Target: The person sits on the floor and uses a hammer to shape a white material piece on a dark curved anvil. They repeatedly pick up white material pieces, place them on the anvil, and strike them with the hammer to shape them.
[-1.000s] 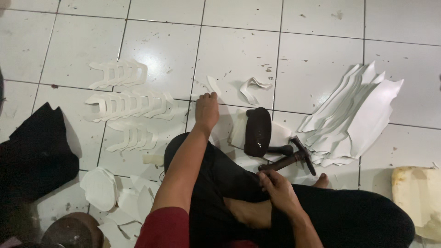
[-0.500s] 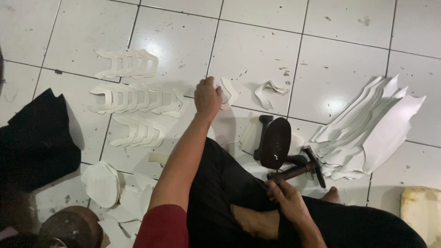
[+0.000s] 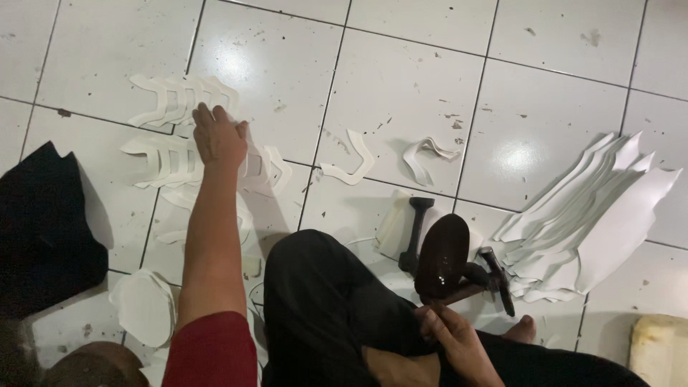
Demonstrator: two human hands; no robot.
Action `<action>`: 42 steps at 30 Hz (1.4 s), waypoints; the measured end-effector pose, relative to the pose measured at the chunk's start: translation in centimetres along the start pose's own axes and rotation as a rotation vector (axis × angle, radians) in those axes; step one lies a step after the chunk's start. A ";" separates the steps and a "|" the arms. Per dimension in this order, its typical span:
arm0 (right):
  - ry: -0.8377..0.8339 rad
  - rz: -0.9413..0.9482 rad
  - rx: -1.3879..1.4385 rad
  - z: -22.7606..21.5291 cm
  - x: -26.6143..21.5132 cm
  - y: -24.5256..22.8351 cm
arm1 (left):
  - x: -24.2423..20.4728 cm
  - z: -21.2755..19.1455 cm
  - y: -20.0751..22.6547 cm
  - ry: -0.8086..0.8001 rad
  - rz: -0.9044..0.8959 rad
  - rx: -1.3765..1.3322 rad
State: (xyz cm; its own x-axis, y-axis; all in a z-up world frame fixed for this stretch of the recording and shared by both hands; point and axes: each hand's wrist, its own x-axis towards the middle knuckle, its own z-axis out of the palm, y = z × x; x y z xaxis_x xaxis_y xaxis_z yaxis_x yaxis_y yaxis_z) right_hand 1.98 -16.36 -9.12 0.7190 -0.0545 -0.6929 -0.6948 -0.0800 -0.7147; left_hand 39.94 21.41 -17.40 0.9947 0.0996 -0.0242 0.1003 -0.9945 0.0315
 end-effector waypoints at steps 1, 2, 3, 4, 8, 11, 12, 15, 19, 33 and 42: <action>0.001 0.004 0.001 0.0 0.2 -0.1 | 0.5 0.5 -0.5 -0.004 0.002 0.000; 0.013 0.029 -0.019 0.1 0.4 -0.1 | 1.0 1.0 -1.0 -0.017 0.049 0.001; 0.024 0.057 -0.038 0.2 0.4 -0.1 | 1.3 1.5 -1.5 -0.032 0.097 0.003; 0.024 0.064 -0.037 0.1 0.4 -0.2 | 1.2 1.8 -1.6 -0.039 0.098 0.004; -0.009 0.119 -0.077 0.1 0.7 -1.4 | 1.6 1.8 -1.3 -0.140 0.165 0.393; 0.009 0.210 -0.049 0.3 0.8 -2.1 | 1.9 3.1 -1.3 -0.088 0.144 0.383; 0.020 0.243 -0.010 0.4 0.7 -2.3 | 1.9 3.7 -1.4 0.002 0.137 0.356; 0.004 0.099 -0.035 0.3 0.6 -1.0 | 0.7 2.1 0.8 -0.043 0.168 0.218; -0.004 0.137 -0.057 0.3 0.6 -1.9 | -3.1 0.8 5.7 0.073 0.280 0.119; 0.005 0.051 -0.043 0.3 0.2 -0.9 | -11.2 0.9 13.0 0.247 0.847 -0.136; 0.006 0.128 -0.089 0.5 -0.4 -3.4 | -11.5 -1.1 13.6 0.063 0.854 -0.106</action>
State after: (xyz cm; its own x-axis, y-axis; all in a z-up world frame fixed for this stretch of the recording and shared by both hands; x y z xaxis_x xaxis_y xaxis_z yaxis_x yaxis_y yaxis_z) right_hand 4.01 -15.56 -6.43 0.6251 -0.0755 -0.7769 -0.7767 -0.1597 -0.6093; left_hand 29.89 6.73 -15.55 0.7291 -0.6763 0.1057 -0.6844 -0.7212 0.1068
